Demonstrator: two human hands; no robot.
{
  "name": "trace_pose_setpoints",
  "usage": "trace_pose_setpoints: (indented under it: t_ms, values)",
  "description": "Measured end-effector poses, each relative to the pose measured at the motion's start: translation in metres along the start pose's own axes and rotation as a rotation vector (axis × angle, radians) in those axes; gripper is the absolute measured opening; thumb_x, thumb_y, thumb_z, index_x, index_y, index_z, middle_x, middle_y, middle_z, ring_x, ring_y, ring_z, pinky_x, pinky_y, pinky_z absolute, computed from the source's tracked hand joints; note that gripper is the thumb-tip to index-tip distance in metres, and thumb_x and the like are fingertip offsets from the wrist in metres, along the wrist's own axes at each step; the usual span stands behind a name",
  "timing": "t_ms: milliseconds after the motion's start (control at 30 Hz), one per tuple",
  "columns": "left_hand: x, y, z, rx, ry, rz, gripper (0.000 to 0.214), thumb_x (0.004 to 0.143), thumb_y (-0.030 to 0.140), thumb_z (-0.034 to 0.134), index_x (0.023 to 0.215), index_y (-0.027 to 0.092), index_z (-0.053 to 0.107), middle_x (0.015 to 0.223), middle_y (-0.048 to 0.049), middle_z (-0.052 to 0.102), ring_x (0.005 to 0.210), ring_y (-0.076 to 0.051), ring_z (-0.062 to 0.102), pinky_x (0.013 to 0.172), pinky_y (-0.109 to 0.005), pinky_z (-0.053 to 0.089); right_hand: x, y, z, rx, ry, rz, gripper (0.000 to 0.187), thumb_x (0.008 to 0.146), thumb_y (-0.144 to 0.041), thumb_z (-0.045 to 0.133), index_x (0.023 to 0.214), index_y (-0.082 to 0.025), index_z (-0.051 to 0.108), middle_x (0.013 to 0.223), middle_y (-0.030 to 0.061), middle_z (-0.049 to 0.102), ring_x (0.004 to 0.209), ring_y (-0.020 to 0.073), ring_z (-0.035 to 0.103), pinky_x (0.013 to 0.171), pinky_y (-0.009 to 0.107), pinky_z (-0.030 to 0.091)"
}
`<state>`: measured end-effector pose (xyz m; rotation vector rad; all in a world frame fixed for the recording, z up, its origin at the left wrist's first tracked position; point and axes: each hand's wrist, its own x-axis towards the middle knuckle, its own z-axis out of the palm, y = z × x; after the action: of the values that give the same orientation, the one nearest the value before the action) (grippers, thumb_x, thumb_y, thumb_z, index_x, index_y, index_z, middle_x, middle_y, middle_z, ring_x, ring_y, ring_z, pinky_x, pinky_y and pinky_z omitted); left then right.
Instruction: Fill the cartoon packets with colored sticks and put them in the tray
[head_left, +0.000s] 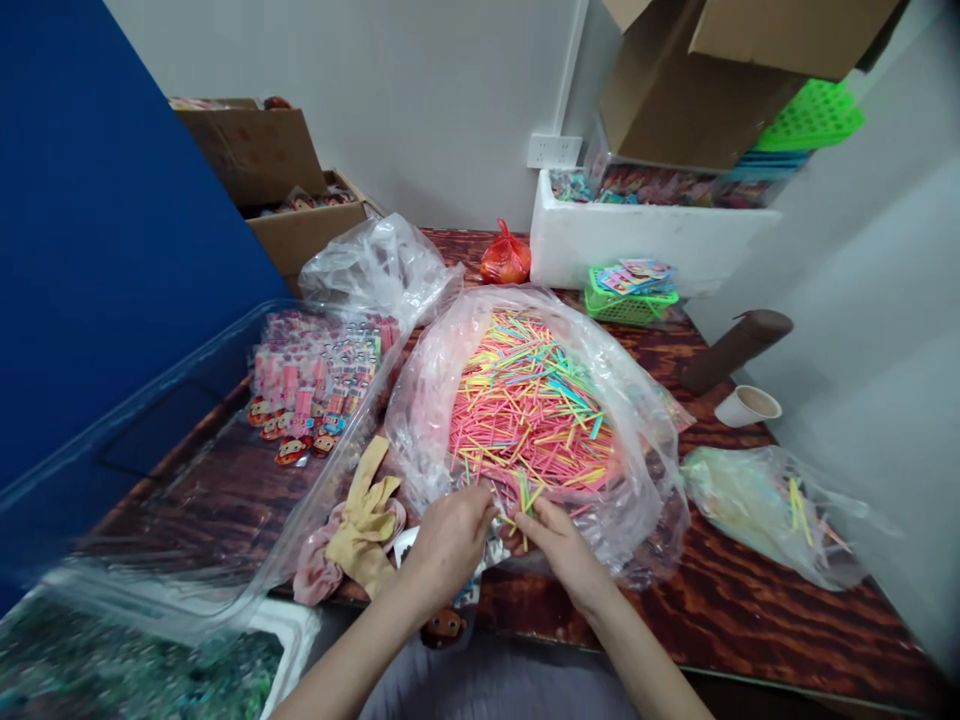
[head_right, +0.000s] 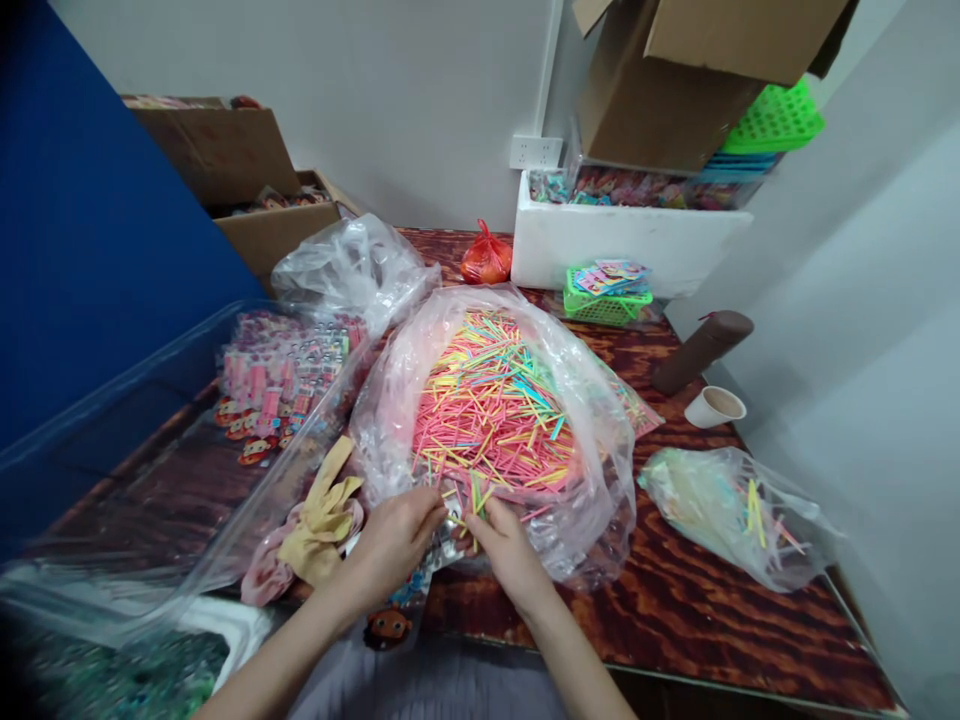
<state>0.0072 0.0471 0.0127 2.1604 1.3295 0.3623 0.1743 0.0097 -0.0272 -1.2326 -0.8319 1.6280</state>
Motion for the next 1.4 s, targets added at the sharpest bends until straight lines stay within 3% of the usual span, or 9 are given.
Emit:
trace_pose_setpoints:
  t_ms: [233, 333, 500, 633, 800, 1000, 1200, 1333, 1400]
  values:
    - [0.009, 0.009, -0.015, 0.003, -0.069, 0.062, 0.020, 0.094, 0.021, 0.043, 0.082, 0.021, 0.059, 0.077, -0.0036, 0.065, 0.074, -0.020, 0.061, 0.065, -0.028, 0.037, 0.006, -0.014, 0.005, -0.094, -0.302, 0.055, 0.028, 0.082, -0.047, 0.066, 0.089, -0.021, 0.062, 0.067, 0.0000, 0.064, 0.062, 0.0164, 0.060, 0.055, 0.025, 0.039]
    - [0.010, 0.004, -0.018, -0.101, 0.065, 0.004, 0.017, 0.093, 0.026, 0.048, 0.105, 0.021, 0.059, 0.089, -0.0037, 0.067, 0.080, -0.020, 0.062, 0.069, -0.028, 0.040, 0.027, -0.019, 0.004, -0.214, -0.181, -0.028, 0.027, 0.085, -0.049, 0.059, 0.084, -0.022, 0.058, 0.063, -0.0020, 0.059, 0.054, 0.0145, 0.054, 0.052, 0.024, 0.037]
    - [-0.008, -0.025, -0.019, -0.177, 0.189, -0.087, 0.028, 0.095, 0.033, 0.047, 0.120, 0.022, 0.055, 0.093, -0.0042, 0.067, 0.083, -0.020, 0.062, 0.074, -0.031, 0.042, 0.059, -0.031, 0.005, -1.104, 0.191, -0.333, 0.014, 0.094, -0.028, 0.046, 0.094, -0.022, 0.058, 0.076, 0.0045, 0.065, 0.071, 0.0213, 0.060, 0.062, 0.028, 0.037]
    - [-0.024, -0.038, -0.019, -0.181, 0.134, -0.100, 0.023, 0.094, 0.031, 0.047, 0.112, 0.023, 0.060, 0.096, -0.0044, 0.068, 0.088, -0.021, 0.063, 0.077, -0.032, 0.043, 0.075, -0.031, 0.022, -1.628, 0.137, -0.377, 0.017, 0.089, -0.017, 0.054, 0.106, -0.016, 0.057, 0.086, 0.0150, 0.069, 0.079, 0.0280, 0.065, 0.066, 0.033, 0.037]
    - [-0.031, -0.042, -0.021, -0.203, 0.129, -0.119, 0.021, 0.093, 0.029, 0.048, 0.108, 0.023, 0.062, 0.098, -0.0043, 0.069, 0.087, -0.021, 0.064, 0.078, -0.031, 0.045, 0.091, -0.034, 0.035, -1.843, 0.104, -0.421, 0.018, 0.090, -0.008, 0.046, 0.099, -0.014, 0.060, 0.086, 0.0184, 0.069, 0.081, 0.0283, 0.065, 0.069, 0.035, 0.039]
    - [-0.032, -0.049, -0.025, -0.242, 0.160, -0.106, 0.021, 0.093, 0.031, 0.049, 0.106, 0.023, 0.063, 0.098, -0.0055, 0.069, 0.090, -0.022, 0.064, 0.079, -0.032, 0.046, 0.090, -0.052, 0.022, -1.722, 0.153, -0.444, 0.015, 0.090, -0.012, 0.047, 0.090, -0.018, 0.061, 0.085, 0.0107, 0.069, 0.080, 0.0228, 0.063, 0.068, 0.030, 0.038]
    - [-0.019, -0.045, -0.027, -0.333, 0.227, -0.094, 0.022, 0.092, 0.031, 0.050, 0.105, 0.023, 0.065, 0.099, -0.0054, 0.070, 0.092, -0.022, 0.064, 0.080, -0.033, 0.047, 0.085, -0.059, -0.006, -1.048, 0.179, -0.411, 0.015, 0.081, -0.017, 0.050, 0.067, -0.021, 0.052, 0.081, 0.0030, 0.062, 0.079, 0.0190, 0.056, 0.071, 0.030, 0.041]
    - [0.005, -0.032, -0.012, -0.551, 0.272, -0.102, 0.029, 0.090, 0.032, 0.053, 0.116, 0.022, 0.063, 0.107, -0.0071, 0.069, 0.098, -0.022, 0.064, 0.084, -0.034, 0.049, 0.065, -0.052, -0.012, -0.396, 0.017, -0.057, 0.019, 0.079, -0.037, 0.059, 0.071, -0.020, 0.059, 0.068, 0.0011, 0.065, 0.064, 0.0167, 0.059, 0.062, 0.029, 0.044]
    - [0.017, -0.023, 0.001, -0.732, 0.253, -0.108, 0.047, 0.085, 0.032, 0.061, 0.131, 0.022, 0.053, 0.119, -0.0095, 0.065, 0.104, -0.022, 0.063, 0.087, -0.036, 0.051, 0.051, -0.045, -0.009, -0.164, -0.054, 0.108, 0.027, 0.074, -0.045, 0.067, 0.073, -0.018, 0.061, 0.064, 0.0011, 0.066, 0.056, 0.0145, 0.058, 0.056, 0.027, 0.044]
